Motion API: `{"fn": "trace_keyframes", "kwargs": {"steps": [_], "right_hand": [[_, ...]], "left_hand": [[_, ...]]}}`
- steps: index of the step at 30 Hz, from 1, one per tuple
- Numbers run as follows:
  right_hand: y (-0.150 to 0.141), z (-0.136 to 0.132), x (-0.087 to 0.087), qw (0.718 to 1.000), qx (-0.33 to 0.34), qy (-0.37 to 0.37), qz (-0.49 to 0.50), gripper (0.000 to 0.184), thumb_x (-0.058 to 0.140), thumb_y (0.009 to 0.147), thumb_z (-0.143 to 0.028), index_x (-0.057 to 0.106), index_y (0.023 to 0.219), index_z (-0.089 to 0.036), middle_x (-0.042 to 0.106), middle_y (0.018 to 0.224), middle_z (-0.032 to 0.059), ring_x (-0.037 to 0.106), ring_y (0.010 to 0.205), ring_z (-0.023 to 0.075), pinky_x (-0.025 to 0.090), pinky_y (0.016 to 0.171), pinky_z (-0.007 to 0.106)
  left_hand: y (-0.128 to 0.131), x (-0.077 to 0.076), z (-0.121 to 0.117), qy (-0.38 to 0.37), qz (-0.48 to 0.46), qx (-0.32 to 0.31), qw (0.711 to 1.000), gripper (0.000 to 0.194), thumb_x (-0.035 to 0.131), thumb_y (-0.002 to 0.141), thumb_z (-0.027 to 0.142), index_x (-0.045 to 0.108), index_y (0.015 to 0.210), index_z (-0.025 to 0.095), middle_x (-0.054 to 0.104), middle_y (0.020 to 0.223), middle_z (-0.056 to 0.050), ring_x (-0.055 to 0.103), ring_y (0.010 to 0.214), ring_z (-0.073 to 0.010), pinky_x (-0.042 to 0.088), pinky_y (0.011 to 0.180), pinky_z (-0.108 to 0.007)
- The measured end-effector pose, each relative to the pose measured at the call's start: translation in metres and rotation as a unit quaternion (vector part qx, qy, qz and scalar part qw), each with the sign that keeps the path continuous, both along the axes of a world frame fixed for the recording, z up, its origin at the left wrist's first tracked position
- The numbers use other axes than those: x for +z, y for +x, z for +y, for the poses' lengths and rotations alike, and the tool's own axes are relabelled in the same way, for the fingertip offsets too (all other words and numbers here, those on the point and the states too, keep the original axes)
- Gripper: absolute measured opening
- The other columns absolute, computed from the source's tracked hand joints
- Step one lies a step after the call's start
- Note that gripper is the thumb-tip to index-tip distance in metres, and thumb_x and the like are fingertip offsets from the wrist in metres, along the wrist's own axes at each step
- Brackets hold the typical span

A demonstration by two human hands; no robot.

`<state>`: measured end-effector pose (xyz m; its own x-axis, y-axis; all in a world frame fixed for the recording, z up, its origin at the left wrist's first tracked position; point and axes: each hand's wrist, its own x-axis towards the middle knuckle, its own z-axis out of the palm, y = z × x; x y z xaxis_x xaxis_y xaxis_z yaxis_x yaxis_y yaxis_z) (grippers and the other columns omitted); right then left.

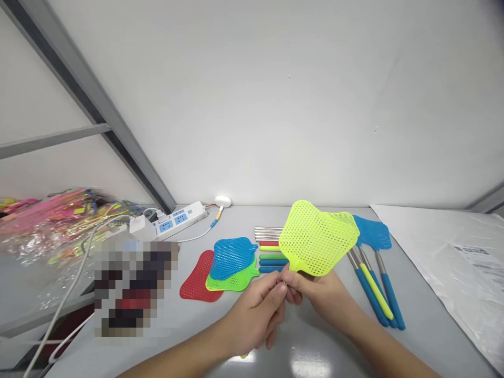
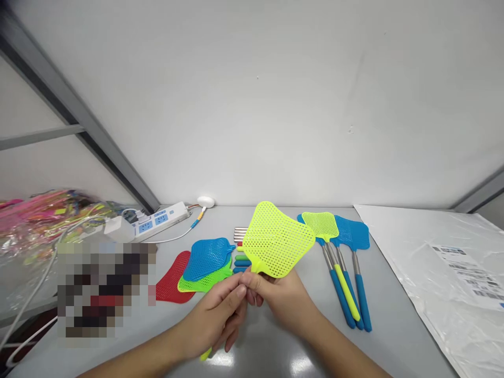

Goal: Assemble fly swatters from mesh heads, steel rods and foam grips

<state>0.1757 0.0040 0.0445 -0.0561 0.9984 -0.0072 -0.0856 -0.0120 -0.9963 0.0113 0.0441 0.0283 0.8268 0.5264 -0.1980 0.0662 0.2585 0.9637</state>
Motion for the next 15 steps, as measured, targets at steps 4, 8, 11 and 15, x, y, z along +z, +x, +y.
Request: {"fn": "trace_keyframes", "kwargs": {"steps": [4,8,11,15], "right_hand": [[-0.001,0.002,0.000,0.998,-0.051,0.009,-0.020,0.037,0.063,0.084,-0.049,0.057,0.063,-0.019,0.053,0.054,-0.0016,0.052,0.055,0.0132,0.043,0.057,0.027],[0.026,0.005,0.007,0.987,-0.160,0.015,-0.011,0.031,0.068,0.081,-0.048,0.063,0.071,-0.019,0.056,0.056,-0.0005,0.060,0.063,0.0174,0.047,0.062,0.029],[0.060,0.006,0.015,0.964,-0.259,0.054,0.034,0.025,0.071,0.080,-0.044,0.068,0.080,-0.020,0.052,0.057,-0.0028,0.055,0.059,0.0137,0.048,0.065,0.029],[0.084,0.004,0.022,0.945,-0.292,0.094,0.115,0.021,0.073,0.080,-0.041,0.068,0.080,-0.020,0.047,0.060,-0.0047,0.046,0.055,0.0088,0.048,0.064,0.026]], "left_hand": [[0.003,0.003,0.003,-0.054,-0.009,-0.017,0.998,0.037,0.038,0.096,0.055,0.049,0.096,0.020,0.029,0.048,0.013,0.019,0.033,-0.0051,0.035,0.036,-0.018],[0.001,0.009,0.009,-0.079,0.004,-0.055,0.995,0.039,0.037,0.096,0.057,0.038,0.079,0.022,0.031,0.052,0.011,0.022,0.035,-0.0045,0.029,0.037,-0.017],[-0.002,0.013,0.011,-0.058,0.029,-0.086,0.994,0.041,0.037,0.095,0.058,0.036,0.076,0.021,0.032,0.055,0.011,0.024,0.037,-0.0041,0.031,0.039,-0.018],[-0.006,0.014,0.014,-0.010,0.048,-0.101,0.994,0.043,0.038,0.095,0.058,0.035,0.074,0.021,0.032,0.056,0.010,0.029,0.039,-0.0050,0.032,0.039,-0.019]]}}
